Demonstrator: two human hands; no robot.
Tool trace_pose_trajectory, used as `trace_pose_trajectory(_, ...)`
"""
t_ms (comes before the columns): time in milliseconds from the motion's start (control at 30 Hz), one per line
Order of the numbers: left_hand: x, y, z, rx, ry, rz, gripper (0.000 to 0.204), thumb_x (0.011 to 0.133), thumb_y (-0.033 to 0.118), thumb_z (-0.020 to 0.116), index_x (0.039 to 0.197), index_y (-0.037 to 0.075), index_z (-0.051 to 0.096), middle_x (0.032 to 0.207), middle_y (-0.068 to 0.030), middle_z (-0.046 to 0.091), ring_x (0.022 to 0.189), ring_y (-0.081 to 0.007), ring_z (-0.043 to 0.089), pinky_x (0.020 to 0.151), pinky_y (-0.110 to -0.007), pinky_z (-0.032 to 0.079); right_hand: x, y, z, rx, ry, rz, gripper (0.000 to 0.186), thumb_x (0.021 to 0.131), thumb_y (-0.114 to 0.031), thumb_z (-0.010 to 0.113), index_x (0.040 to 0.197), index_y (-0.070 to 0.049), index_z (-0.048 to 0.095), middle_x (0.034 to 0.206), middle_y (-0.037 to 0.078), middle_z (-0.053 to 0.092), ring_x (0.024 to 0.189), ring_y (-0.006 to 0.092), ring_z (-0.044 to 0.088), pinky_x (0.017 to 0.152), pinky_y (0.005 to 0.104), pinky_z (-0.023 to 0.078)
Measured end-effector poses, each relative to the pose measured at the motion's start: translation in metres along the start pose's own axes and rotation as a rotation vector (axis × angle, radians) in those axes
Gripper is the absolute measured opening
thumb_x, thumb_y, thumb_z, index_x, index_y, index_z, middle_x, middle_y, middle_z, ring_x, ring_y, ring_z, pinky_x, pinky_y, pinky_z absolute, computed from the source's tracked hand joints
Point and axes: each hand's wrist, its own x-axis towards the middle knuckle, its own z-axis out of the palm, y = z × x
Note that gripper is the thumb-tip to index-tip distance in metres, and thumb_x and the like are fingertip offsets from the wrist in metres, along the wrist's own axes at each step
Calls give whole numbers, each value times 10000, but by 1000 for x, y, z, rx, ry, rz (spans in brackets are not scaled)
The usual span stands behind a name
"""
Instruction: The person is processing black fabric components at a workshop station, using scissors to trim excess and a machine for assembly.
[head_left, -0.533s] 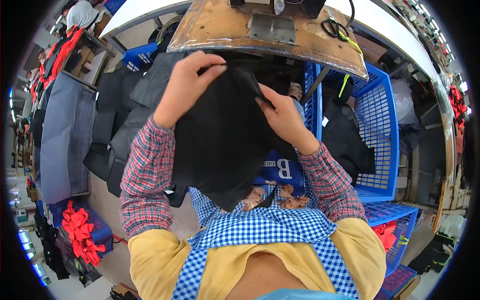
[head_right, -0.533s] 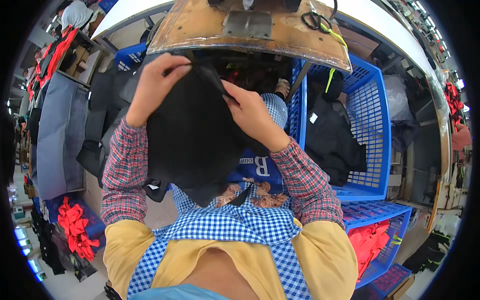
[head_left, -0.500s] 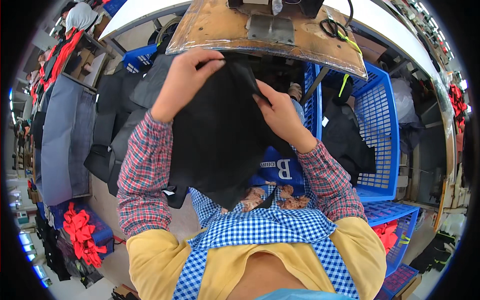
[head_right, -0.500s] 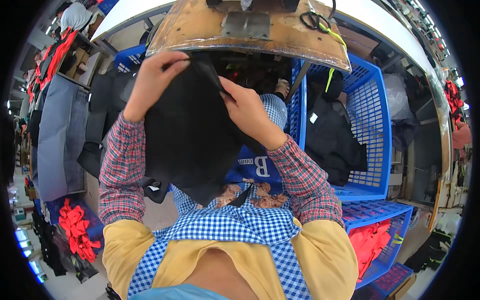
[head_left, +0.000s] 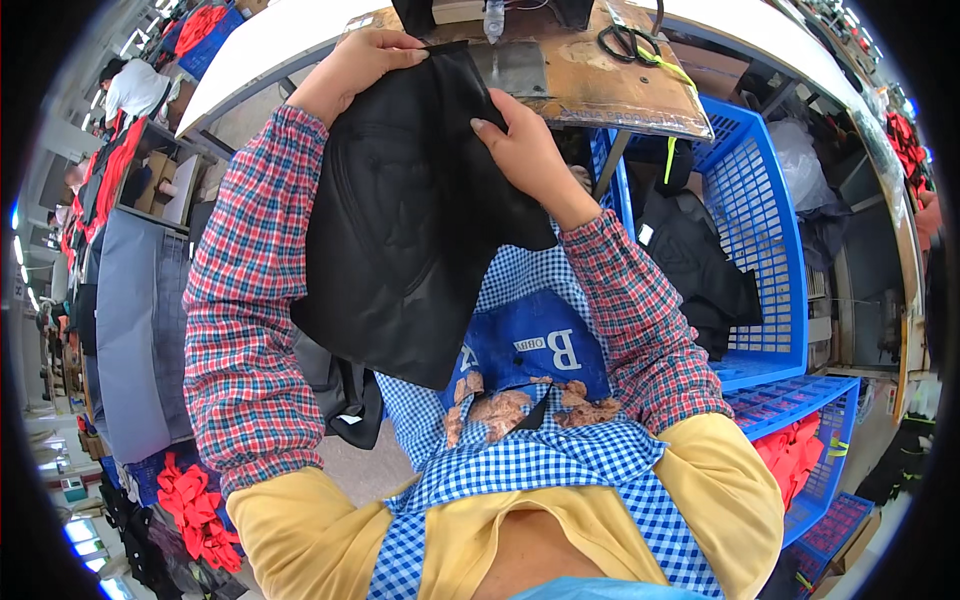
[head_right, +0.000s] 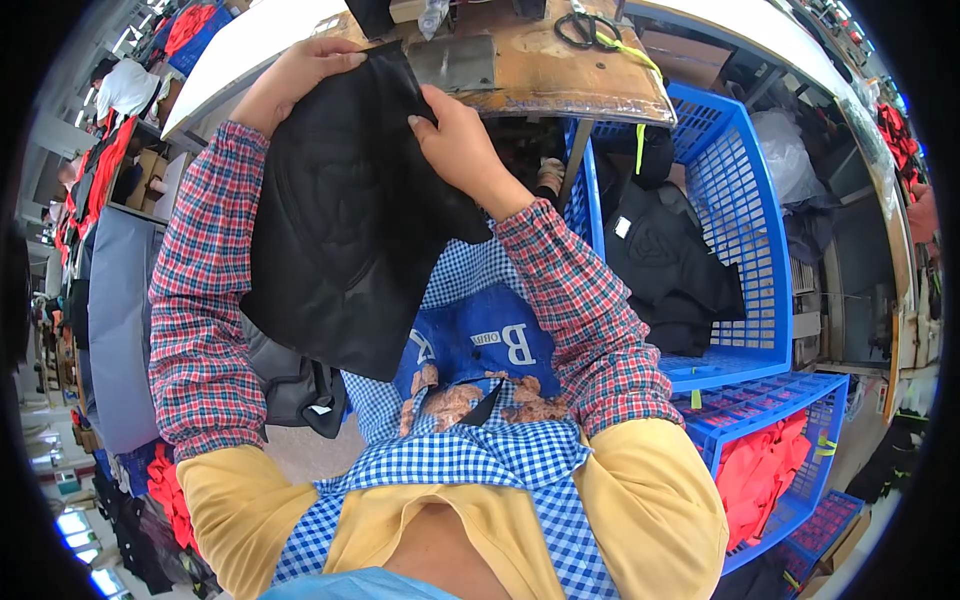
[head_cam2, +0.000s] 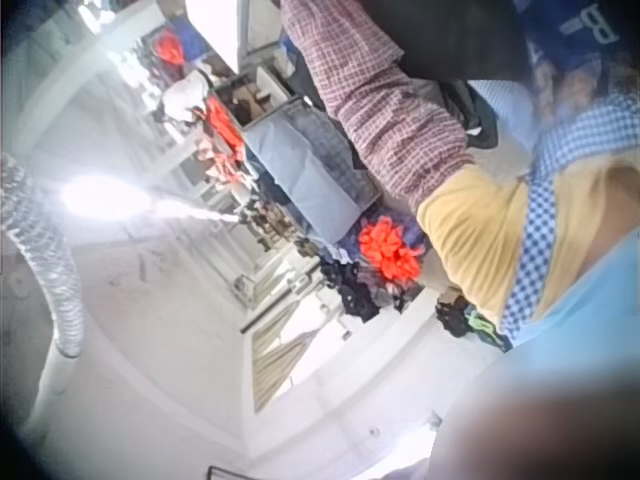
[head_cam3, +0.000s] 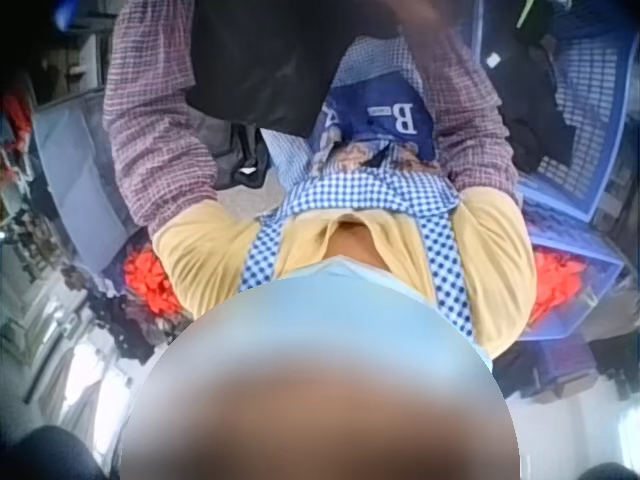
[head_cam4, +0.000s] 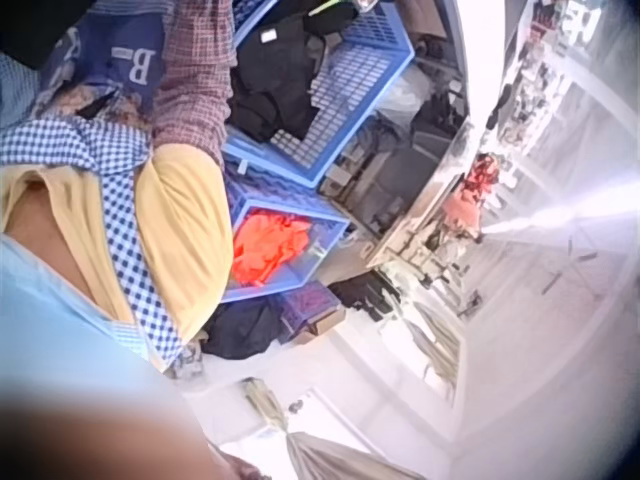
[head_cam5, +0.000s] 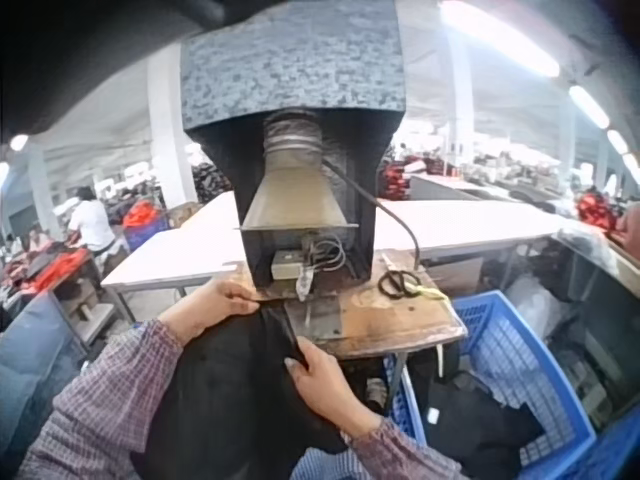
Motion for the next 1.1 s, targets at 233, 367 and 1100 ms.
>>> trace_pose_trajectory(233,32,1,5,42,-80,-41,280,890,218,671,1115,51,686,978,-120,693,840,-214,673,831,-233,533,17,17,-9,61,-52,152,335,865,-93,599,1179,19,561,1071,202,655,1002,327,625,867,358,478)
trace_pose_trajectory(367,41,0,10,1,-82,-59,283,885,231,678,1112,63,691,989,-124,694,871,-235,673,848,-237,530,17,23,-10,107,-35,167,338,864,-95,602,1179,19,559,1063,195,658,995,305,627,869,348,474)
trace_pose_trajectory(1100,-26,22,3,444,-680,-28,615,922,571,509,1182,30,643,1071,-85,667,1030,-164,606,943,-253,433,-8,-32,-118,-275,-463,-69,368,906,-171,626,1215,19,560,1081,117,663,1003,175,600,912,284,448)
